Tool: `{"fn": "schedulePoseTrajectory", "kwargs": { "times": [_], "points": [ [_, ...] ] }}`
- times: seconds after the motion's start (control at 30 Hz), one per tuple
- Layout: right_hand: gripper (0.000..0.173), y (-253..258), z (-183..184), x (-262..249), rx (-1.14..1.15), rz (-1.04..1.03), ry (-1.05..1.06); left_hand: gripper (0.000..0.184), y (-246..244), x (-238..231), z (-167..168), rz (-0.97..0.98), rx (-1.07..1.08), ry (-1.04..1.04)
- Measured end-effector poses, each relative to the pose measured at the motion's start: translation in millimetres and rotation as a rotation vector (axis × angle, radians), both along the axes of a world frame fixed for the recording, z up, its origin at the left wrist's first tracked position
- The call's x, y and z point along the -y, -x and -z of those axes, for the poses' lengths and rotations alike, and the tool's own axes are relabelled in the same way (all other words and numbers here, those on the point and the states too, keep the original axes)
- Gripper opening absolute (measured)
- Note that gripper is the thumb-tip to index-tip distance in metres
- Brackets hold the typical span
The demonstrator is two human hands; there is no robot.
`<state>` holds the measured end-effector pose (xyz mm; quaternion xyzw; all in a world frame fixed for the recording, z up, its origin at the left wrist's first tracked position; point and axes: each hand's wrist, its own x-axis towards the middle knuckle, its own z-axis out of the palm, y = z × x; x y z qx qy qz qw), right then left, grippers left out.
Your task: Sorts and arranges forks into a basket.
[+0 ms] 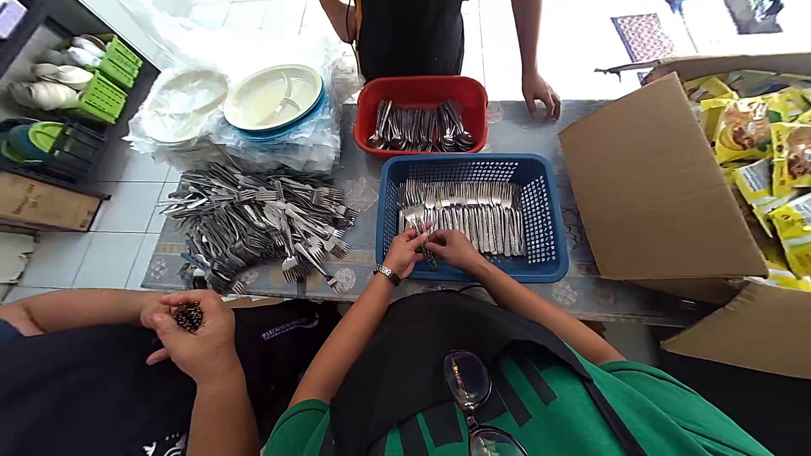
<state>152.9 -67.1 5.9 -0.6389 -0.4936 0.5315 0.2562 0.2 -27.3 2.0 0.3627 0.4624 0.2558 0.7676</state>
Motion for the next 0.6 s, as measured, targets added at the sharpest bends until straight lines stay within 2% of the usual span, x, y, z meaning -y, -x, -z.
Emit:
{"fn": "schedulePoseTrajectory", "kwargs": {
  "times": [0.17,0.4,0.6],
  "points": [
    [0.021,-15,3,-2,-0.002,0.087,-0.002,0.033,-1,2,-2,-0.033,-0.021,-0.002],
    [0.029,-61,17,-8,0.248,0.210,0.105,0.036,-7,3,-3,-0.099,-0.100,-0.012],
    [0.031,-66,31,-13,0.339,0.253,0.162,0.035,-8,4,-3,-0.120,-0.153,-0.046]
  ]
}}
